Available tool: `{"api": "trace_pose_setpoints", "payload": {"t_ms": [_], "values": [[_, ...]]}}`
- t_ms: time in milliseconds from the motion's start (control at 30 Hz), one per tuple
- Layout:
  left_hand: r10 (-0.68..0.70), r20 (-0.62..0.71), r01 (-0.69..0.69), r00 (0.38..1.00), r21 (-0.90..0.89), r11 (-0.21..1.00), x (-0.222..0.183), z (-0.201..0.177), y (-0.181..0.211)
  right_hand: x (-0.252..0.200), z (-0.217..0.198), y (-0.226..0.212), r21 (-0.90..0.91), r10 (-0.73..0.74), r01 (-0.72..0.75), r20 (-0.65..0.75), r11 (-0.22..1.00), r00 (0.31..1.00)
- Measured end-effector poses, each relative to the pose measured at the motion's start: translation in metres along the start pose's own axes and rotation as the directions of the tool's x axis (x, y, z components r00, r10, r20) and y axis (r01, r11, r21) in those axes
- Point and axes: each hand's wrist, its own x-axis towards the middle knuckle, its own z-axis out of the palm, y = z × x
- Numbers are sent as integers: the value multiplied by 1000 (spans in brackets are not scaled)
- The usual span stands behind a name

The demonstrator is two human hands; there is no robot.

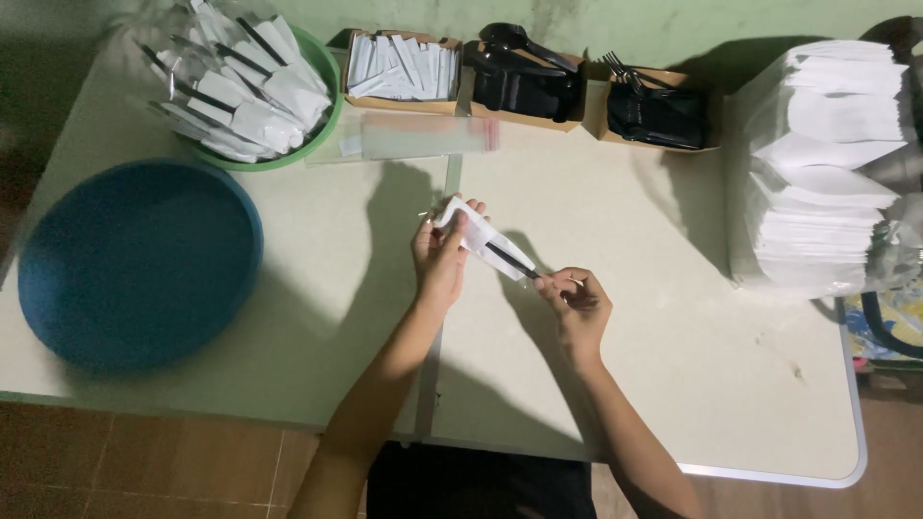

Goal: Folding paper napkins and inserting a plastic spoon and fork into each to assemble cutlery sets.

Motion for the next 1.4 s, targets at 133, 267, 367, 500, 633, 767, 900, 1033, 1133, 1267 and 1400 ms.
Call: {"api": "trace_pose_setpoints", "payload": {"t_ms": [133, 267, 367, 500, 633, 767, 900, 1033, 1133, 1267, 1400], "values": [[-38, -15, 38, 999, -1, 999, -8, -4, -20, -2, 0, 16, 17, 21, -21, -11, 1000, 1000], [-62, 15, 62, 998, -10, 998, -20, 13, -9, 2, -3, 27, 24, 83, -82, -24, 996, 996], [-126, 47, 125, 991, 28, 992, -23, 13, -11, 1, -3, 22, 29, 107, -107, -19, 994, 994], [-218, 14, 216, 976, 64, 974, -35, 34, 12, -1, 5, 1, -5, 118, -118, 13, 993, 993], [-304, -39, 306, 952, 171, 936, -22, 21, 4, 10, -6, -3, -273, -105, 125, 89, 954, 990], [-270, -251, 311, 930, 143, 940, 10, -29, -23, 37, 5, -18, -407, -201, 227, 107, 885, 974], [-199, -268, 263, 943, 232, 936, 15, -31, -28, 97, 60, -36, -439, -349, 429, 253, 790, 902], [-192, -284, 262, 939, 234, 936, 12, -24, -30, 186, 157, -16, -436, -484, 617, 384, 656, 786], [-79, -284, 174, 956, 327, 929, 13, -11, -11, 251, 225, 24, -597, -427, 655, 498, 463, 755], [-202, -333, 286, 921, 226, 931, -1, 22, 27, 290, 277, 33, -805, -258, 561, 510, 192, 820], [-261, -321, 317, 910, 134, 939, 5, 12, 27, 302, 297, 30, -852, -82, 513, 507, 102, 858]]}}
